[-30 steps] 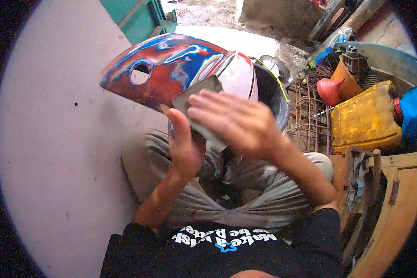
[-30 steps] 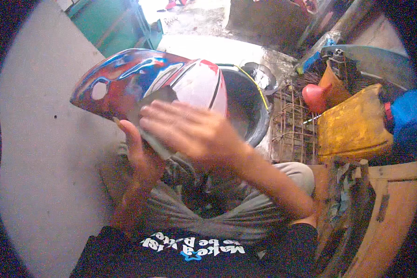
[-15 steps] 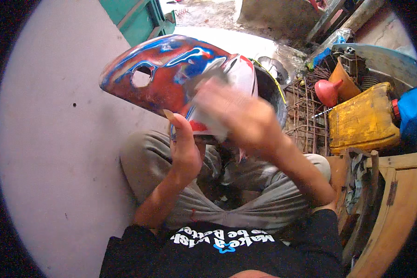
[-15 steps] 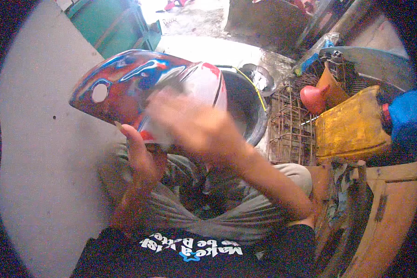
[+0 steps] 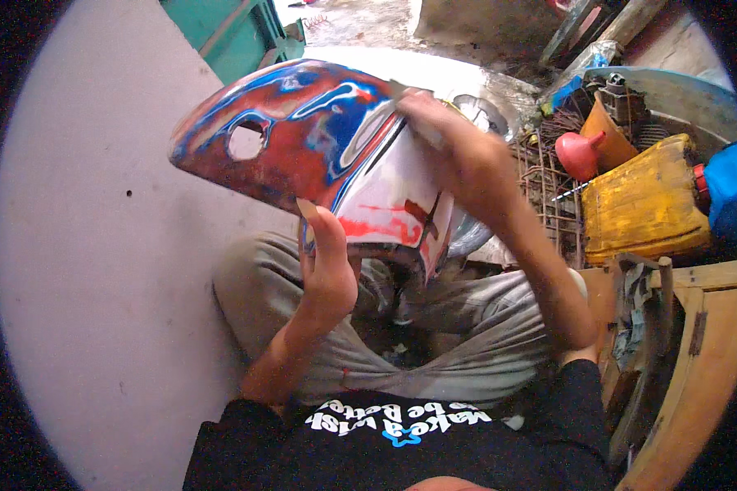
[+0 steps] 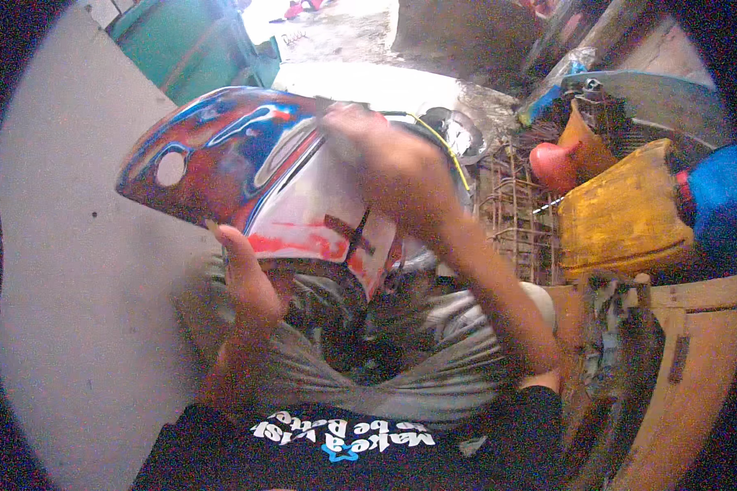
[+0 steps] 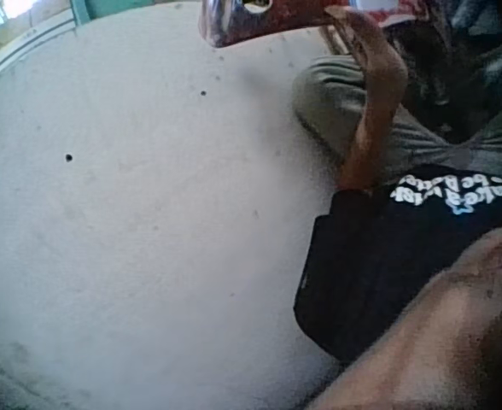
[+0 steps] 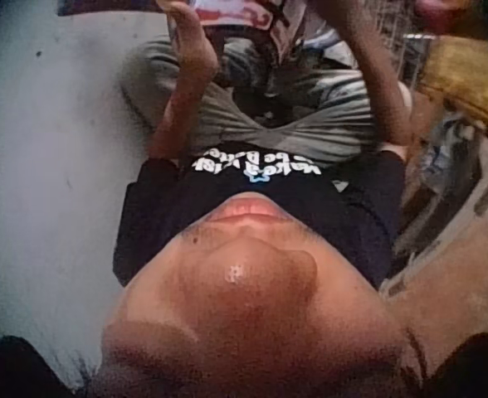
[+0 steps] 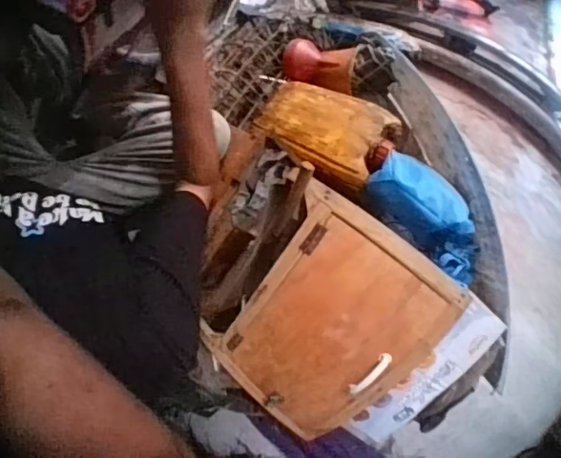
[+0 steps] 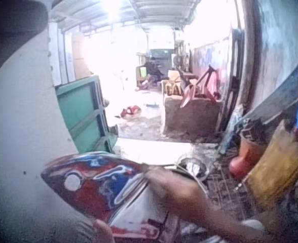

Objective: The person sands a motorcycle fairing by hand using a small piece of sandpaper, dipping it into a bucket of water and rubbing the surface repeatedly.

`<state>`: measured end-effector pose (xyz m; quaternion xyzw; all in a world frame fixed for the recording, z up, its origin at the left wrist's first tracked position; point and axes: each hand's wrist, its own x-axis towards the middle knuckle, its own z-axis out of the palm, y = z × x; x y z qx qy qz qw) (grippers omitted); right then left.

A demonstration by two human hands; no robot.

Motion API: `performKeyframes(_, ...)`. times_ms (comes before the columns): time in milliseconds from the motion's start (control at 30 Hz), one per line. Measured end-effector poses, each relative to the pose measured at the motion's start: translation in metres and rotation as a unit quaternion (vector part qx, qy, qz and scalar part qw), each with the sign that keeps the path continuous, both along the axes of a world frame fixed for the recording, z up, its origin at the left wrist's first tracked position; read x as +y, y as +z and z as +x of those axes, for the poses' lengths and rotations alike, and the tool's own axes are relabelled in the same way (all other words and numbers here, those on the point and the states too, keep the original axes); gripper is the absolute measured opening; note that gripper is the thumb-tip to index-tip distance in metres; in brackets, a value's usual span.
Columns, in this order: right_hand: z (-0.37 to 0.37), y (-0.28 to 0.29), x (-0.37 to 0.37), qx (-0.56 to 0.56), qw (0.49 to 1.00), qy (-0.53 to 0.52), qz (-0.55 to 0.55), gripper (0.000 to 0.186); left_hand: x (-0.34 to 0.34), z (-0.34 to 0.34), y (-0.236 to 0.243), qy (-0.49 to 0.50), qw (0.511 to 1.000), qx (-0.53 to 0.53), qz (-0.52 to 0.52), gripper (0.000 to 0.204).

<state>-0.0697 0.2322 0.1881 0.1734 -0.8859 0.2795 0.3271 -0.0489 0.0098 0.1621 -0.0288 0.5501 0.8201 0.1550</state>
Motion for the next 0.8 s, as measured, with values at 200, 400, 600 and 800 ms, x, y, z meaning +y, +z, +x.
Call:
performKeyframes(200,-0.003,0.005,-0.005,0.060,0.996,-0.003,0.060,0.040,-0.001,-0.001,-0.001,-0.031,0.995,0.094,0.021,0.030)
performKeyframes(400,0.015,0.016,-0.029,0.085,0.985,0.119,0.093,0.037,0.018,0.003,0.023,0.014,0.988,0.155,0.019,0.021)
performKeyframes(600,0.004,0.009,-0.007,0.039,0.996,0.021,0.083,0.037,-0.002,0.002,0.003,-0.008,0.993,0.116,0.011,0.021)
performKeyframes(800,-0.005,0.007,0.011,0.016,0.998,0.010,0.054,0.037,0.009,0.006,0.016,0.023,0.991,0.132,-0.005,0.026)
